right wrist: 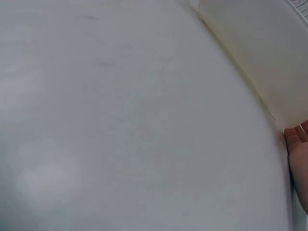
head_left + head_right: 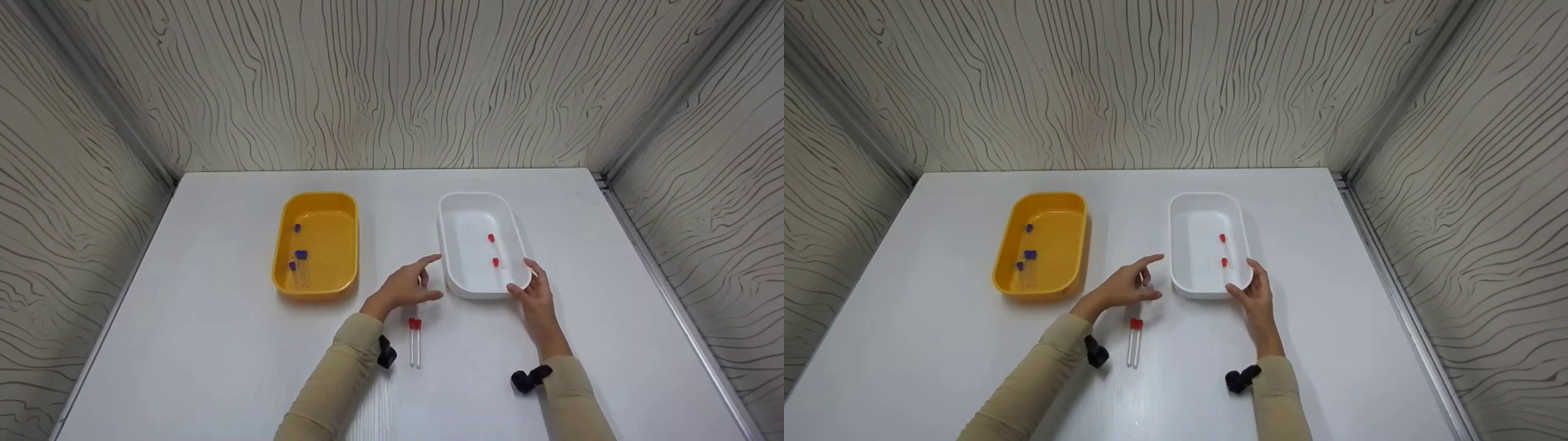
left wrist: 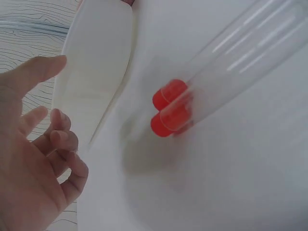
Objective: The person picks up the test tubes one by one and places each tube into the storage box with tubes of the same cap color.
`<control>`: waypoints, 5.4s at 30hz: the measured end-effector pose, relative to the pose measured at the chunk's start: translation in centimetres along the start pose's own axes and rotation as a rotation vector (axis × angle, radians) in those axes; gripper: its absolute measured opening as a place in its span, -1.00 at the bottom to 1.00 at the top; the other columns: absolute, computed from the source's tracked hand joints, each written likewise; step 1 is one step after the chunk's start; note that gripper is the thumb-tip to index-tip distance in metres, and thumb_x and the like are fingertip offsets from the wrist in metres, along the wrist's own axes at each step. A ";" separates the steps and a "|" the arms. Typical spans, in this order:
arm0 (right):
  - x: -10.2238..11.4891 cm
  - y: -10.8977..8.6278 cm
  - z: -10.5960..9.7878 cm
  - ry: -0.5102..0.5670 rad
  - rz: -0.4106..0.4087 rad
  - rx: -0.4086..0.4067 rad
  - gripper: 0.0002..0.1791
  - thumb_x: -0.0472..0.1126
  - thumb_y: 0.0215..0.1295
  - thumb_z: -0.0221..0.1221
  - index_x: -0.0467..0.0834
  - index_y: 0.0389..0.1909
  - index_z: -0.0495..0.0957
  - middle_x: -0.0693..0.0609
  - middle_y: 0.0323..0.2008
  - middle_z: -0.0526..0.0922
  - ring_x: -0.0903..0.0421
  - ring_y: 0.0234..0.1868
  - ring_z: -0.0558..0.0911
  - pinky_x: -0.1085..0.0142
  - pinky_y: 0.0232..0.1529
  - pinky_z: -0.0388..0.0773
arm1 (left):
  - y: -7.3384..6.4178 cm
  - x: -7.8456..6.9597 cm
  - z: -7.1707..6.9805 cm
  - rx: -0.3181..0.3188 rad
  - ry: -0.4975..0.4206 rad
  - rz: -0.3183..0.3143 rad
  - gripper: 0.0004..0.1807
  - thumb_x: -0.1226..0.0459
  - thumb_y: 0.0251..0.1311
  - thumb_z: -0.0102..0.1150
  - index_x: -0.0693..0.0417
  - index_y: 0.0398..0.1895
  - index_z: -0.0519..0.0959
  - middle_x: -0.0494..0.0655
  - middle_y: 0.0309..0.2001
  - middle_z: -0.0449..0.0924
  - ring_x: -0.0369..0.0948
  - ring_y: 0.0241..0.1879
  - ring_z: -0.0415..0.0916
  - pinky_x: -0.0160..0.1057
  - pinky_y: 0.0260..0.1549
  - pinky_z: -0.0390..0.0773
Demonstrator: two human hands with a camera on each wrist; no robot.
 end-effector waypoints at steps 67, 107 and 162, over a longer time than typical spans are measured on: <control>-0.2 -0.1 0.1 -0.032 -0.001 -0.032 -0.16 -0.41 0.29 0.13 0.02 0.49 -0.03 -0.12 0.54 -0.02 -0.07 0.53 0.08 0.70 0.10 0.41 | -9.8 3.1 3.8 -0.063 0.346 -0.031 0.03 -0.09 -0.38 0.55 -0.03 0.30 0.35 -0.09 0.09 0.51 -0.12 0.13 0.44 0.03 0.20 0.39; -0.2 0.0 -0.1 0.012 0.012 -0.031 -0.16 -0.45 0.27 0.13 -0.02 0.48 -0.04 -0.10 0.53 0.00 -0.03 0.54 0.07 0.70 0.09 0.42 | -8.5 2.1 1.3 -0.067 0.087 0.027 0.04 -0.04 -0.30 0.56 -0.05 0.36 0.30 -0.10 -0.18 0.50 -0.31 -0.26 0.33 -0.36 -0.23 0.42; 0.0 0.0 -0.5 -0.001 -0.027 0.133 -0.27 -0.47 0.32 0.01 -0.29 0.44 -0.10 -0.29 0.51 -0.07 0.17 0.37 0.25 0.65 0.15 0.40 | 2.4 -1.3 -0.2 -0.052 -0.008 -0.087 0.02 -0.12 -0.13 0.46 -0.32 0.45 0.15 -0.21 -0.36 0.32 -0.28 -0.42 0.23 -0.39 -0.46 0.24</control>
Point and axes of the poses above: each hand's wrist, its own y-axis towards the middle knuckle, its own z-axis out of the palm, x = y × z, the point moved 2 cm from there along y, towards the middle knuckle
